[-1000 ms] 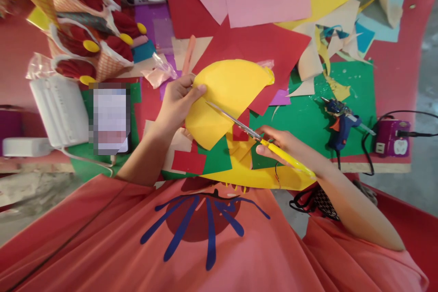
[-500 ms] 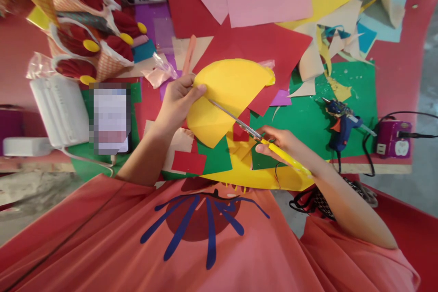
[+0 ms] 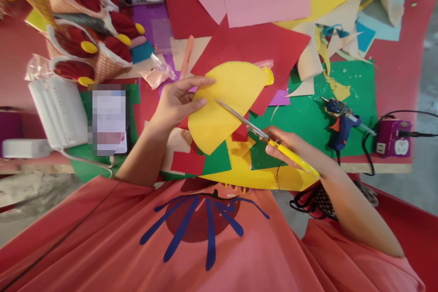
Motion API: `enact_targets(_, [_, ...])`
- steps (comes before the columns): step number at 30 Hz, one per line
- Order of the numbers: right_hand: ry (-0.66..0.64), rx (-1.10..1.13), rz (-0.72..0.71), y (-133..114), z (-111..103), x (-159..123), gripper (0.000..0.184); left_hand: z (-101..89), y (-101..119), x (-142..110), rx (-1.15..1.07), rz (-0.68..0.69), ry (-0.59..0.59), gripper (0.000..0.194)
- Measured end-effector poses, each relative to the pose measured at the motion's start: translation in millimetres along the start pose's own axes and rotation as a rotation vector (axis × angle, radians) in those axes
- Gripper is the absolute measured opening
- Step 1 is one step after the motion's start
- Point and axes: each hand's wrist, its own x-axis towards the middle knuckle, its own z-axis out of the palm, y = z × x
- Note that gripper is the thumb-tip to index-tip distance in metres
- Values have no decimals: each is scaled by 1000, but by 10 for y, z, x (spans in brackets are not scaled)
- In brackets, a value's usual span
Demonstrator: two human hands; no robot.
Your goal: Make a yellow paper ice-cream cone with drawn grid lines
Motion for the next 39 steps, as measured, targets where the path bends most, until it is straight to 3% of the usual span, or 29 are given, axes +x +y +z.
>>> enact_targets(4, [-32,-81,-49,62,-11,6,37,34,-1,-19,0,72,-55,37])
enact_targets(9, [-5,32,-27,107,20,52,35,47,-32,-30,52,115,-98,37])
enact_targets(26, [-8,-30,-29,122,4,72,42,39,23,-43,74,69,-60,37])
enact_targets(39, [-14,-13,-21,57,49,133,46,88,0,-58,155,66,-115,40])
